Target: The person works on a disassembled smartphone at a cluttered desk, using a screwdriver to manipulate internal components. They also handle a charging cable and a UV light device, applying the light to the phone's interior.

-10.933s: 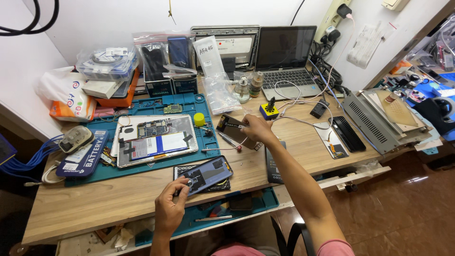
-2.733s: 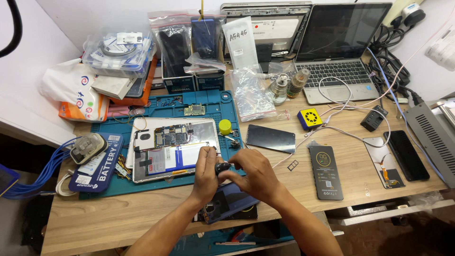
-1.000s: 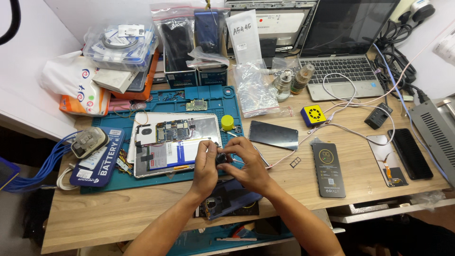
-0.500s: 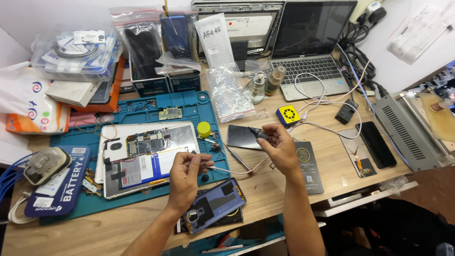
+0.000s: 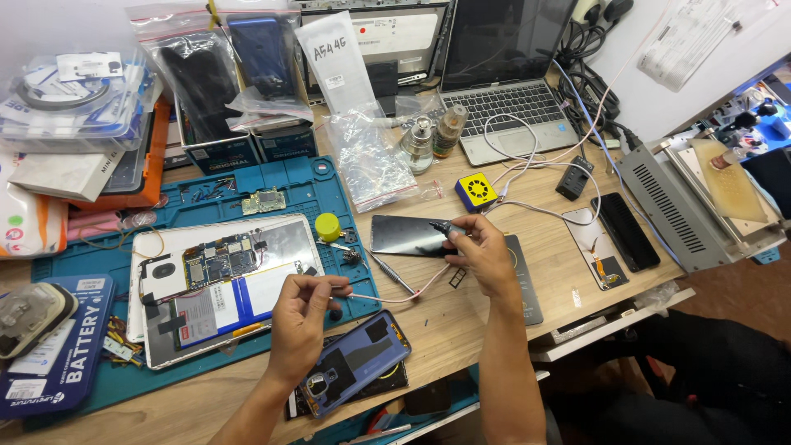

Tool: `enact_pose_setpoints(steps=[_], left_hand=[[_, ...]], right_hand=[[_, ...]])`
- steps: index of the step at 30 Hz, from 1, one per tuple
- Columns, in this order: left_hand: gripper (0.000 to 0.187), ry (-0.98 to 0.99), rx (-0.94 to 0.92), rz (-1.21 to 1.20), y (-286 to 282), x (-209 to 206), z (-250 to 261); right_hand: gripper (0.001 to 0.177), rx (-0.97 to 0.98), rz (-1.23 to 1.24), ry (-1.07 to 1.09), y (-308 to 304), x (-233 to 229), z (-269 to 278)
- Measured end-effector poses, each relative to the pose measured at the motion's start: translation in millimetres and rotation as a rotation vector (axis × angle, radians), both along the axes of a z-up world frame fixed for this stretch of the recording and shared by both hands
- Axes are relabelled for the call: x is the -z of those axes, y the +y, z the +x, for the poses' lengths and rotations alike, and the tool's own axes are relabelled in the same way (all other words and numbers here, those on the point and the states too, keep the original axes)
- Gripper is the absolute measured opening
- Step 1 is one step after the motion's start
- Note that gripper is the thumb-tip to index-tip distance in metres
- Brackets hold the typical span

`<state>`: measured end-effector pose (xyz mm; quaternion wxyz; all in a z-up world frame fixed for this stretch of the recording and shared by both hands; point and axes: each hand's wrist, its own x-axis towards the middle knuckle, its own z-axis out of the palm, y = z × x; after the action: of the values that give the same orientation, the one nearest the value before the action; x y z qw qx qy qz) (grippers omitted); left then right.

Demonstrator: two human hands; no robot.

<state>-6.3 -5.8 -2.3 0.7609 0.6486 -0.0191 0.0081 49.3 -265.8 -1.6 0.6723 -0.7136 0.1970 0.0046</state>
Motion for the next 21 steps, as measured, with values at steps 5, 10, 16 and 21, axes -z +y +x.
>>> enact_pose_setpoints(steps=[5, 10, 16, 21], left_hand=[[0.010, -0.098, 0.172, 0.361, -0.8, 12.3, -2.6], [0.006, -0.177, 0.238, 0.489, -3.1, 15.3, -3.3], [0.005, -0.181, 0.166, 0.444, -0.5, 13.6, -2.3], [0.008, -0.159, 0.143, 0.361, -1.3, 7.8, -2.5]], right_hand=[[0.020, 0.019, 0.045, -0.052, 1.4, 5.1, 2.2], [0.019, 0.054, 0.070, -0.094, 2.3, -5.0, -3.0], [0.023, -0.023, -0.083, -0.216, 2.0, 7.3, 3.3], [0.035, -0.104, -0.350, -0.211, 6.5, 27.4, 18.2]])
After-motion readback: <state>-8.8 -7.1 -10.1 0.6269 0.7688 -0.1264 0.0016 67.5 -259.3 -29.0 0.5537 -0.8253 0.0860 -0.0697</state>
